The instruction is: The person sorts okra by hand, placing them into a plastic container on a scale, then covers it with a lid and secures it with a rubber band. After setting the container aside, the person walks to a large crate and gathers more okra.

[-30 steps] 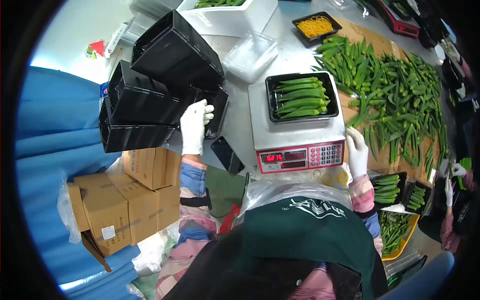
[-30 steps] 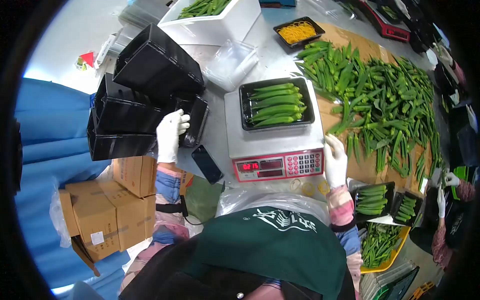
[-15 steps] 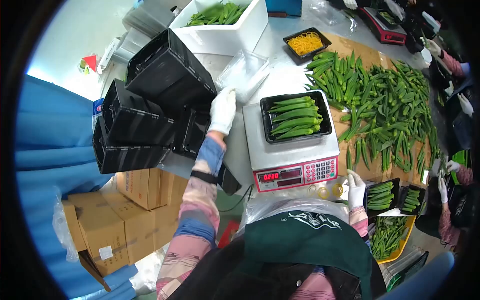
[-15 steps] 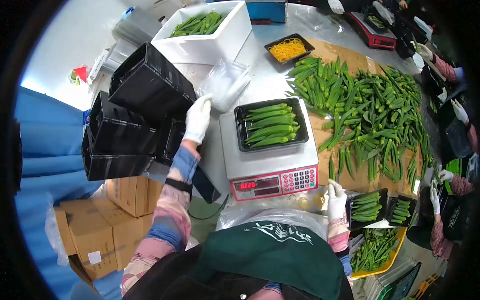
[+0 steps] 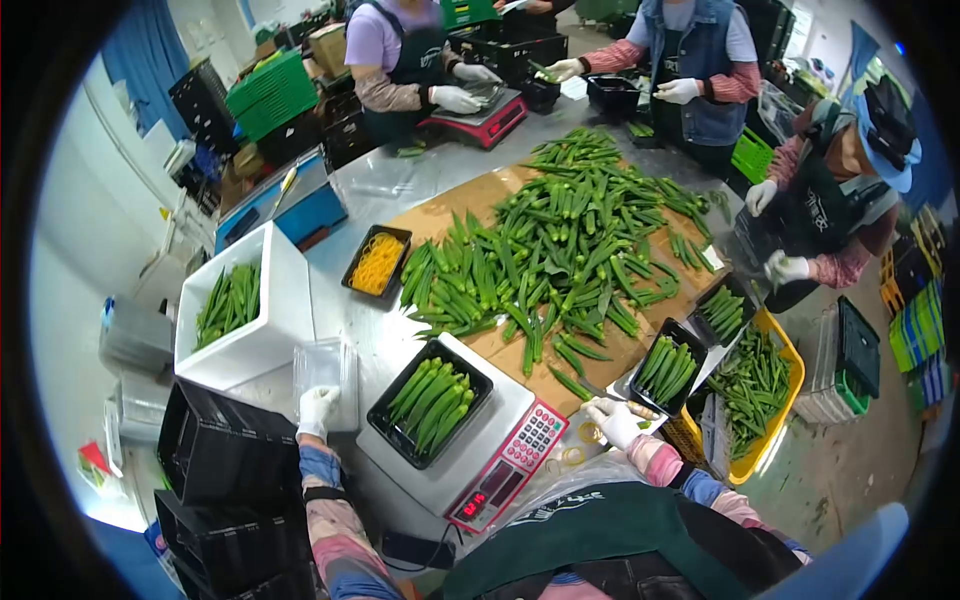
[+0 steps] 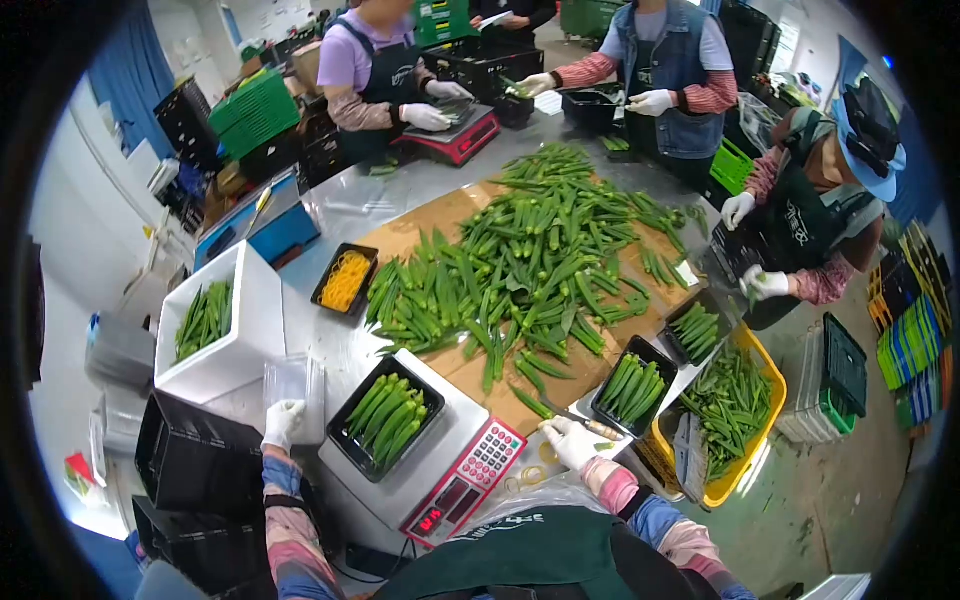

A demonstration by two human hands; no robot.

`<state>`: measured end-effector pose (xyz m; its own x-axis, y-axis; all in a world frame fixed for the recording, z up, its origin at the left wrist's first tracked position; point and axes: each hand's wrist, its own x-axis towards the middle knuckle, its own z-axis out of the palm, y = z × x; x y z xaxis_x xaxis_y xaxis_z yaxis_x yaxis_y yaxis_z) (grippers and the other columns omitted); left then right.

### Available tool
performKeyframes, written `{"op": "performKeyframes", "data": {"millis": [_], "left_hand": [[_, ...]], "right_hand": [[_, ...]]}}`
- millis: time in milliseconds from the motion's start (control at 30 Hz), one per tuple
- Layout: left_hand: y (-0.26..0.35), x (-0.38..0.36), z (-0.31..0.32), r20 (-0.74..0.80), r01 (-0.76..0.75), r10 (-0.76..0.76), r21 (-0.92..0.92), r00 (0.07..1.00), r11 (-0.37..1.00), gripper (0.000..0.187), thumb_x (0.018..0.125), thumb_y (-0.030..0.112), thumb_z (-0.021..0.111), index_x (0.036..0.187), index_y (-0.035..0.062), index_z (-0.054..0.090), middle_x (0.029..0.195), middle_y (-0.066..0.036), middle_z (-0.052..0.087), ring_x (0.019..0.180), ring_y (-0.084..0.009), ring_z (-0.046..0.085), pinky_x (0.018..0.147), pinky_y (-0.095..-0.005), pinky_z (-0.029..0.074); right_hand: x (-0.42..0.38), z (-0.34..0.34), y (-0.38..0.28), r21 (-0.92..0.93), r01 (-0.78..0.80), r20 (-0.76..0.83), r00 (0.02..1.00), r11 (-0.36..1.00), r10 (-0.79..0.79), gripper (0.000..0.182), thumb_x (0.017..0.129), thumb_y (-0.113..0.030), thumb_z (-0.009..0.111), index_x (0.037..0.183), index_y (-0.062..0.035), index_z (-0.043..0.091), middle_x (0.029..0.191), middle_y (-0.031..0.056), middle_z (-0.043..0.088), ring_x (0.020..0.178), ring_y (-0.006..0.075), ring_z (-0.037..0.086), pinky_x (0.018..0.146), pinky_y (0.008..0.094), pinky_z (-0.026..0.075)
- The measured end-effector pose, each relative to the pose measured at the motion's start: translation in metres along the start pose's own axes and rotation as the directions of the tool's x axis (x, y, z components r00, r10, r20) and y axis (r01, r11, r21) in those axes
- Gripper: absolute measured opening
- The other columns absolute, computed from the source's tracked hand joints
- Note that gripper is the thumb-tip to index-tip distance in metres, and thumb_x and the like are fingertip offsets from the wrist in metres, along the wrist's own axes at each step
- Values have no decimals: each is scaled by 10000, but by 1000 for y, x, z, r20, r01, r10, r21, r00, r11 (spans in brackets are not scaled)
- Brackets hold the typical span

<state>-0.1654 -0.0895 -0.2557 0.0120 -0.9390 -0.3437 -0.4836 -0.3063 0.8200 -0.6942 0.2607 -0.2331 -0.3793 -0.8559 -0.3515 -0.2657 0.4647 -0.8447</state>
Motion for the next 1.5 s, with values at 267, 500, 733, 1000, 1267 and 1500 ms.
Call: {"op": "performKeyframes", "data": {"millis": [267,500,733,1000,1267,1500], "left_hand": [[12,-8,-1,28,28,-26,-80,999,996,158,847,185,807,867,53,722,691,21,649,573,-64,533,534,-237,425],[14,-7,-6,81,80,-73,-97,994,992,149,826,188,810,864,62,739,715,6,672,575,-80,550,515,-240,421],[25,-1,-13,148,142,-143,16,979,990,169,825,199,767,940,78,743,802,-2,691,634,-145,602,543,-280,455],[28,0,-2,226,151,-170,98,959,984,252,887,332,720,791,100,692,634,25,557,515,-94,482,458,-276,361],[-27,51,-26,614,-809,604,581,508,90,73,830,200,657,884,183,702,824,-124,702,741,-313,692,646,-455,551],[37,6,-19,298,270,-301,140,906,953,231,897,339,690,948,114,693,765,-54,648,696,-245,632,640,-421,522]], "right_hand": [[9,15,29,-60,176,-54,982,983,-179,231,970,-204,624,1051,-19,738,847,116,666,743,220,640,711,347,504],[-2,10,9,-42,18,-11,1000,999,-19,263,987,-254,614,1101,-46,728,811,71,671,620,163,600,584,313,475],[-7,11,4,-69,55,-56,997,996,-59,255,960,-236,645,1028,-10,742,861,144,702,731,253,668,705,358,530],[-16,2,-12,-267,179,-62,977,947,-202,312,963,-299,603,1076,-38,732,1038,184,717,972,347,673,864,421,515],[0,17,21,-46,19,-26,999,999,-21,305,988,-295,622,1086,-22,718,916,88,708,830,188,657,774,320,521],[-9,11,-15,-142,72,-12,997,987,-75,303,979,-279,623,1099,-17,716,937,104,711,834,202,661,781,327,516]]}}
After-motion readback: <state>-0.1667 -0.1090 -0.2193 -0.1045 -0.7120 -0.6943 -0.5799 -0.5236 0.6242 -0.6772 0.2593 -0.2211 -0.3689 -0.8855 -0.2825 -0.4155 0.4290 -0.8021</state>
